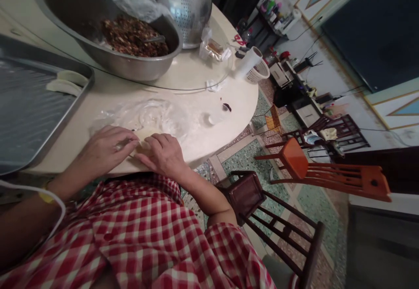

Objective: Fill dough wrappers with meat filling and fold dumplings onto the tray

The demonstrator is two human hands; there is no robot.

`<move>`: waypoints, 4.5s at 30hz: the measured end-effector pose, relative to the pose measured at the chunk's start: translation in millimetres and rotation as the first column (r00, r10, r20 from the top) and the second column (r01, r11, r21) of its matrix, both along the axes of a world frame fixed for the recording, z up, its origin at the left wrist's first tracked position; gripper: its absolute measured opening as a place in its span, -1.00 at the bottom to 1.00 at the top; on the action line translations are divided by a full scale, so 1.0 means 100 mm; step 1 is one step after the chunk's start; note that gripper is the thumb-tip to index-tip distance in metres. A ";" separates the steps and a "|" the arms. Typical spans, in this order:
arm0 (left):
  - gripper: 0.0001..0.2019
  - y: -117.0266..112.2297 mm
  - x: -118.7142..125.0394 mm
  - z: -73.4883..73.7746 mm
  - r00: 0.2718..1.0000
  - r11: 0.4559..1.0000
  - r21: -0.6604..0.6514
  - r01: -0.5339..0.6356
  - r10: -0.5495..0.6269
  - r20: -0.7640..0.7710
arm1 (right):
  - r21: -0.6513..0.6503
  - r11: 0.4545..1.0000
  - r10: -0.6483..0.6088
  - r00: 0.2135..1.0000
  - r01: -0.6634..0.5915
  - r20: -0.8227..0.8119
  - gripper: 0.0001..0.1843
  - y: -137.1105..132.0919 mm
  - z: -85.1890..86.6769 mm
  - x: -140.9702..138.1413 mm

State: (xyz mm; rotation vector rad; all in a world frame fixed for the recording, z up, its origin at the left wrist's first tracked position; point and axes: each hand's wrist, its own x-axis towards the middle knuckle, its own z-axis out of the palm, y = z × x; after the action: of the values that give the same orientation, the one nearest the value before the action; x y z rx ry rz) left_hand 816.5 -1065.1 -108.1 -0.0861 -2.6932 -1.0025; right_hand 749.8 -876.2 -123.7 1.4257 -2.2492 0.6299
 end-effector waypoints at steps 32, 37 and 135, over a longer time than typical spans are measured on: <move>-0.45 0.13 -0.36 0.52 0.947 -0.421 0.849 -0.319 -0.173 0.270 | -0.369 0.895 0.359 0.085 0.252 0.929 -0.79 -0.46 1.07 -0.51; -0.38 0.23 -0.41 0.57 0.976 -0.550 0.810 -0.205 -0.175 0.128 | -0.195 0.919 0.173 0.094 0.344 0.980 -0.89 -0.44 1.14 -0.66; -0.53 0.12 -0.65 0.59 0.905 -0.440 0.798 -0.412 -0.299 0.303 | -0.225 0.973 0.198 0.340 0.042 0.919 -0.72 -0.45 1.07 -1.13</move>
State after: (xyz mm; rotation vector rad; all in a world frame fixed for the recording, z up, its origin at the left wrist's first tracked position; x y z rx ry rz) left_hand 751.3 -1052.9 -49.4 0.7469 -0.6255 -3.1655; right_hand 636.5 -921.5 -16.8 1.1450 -2.7253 2.1532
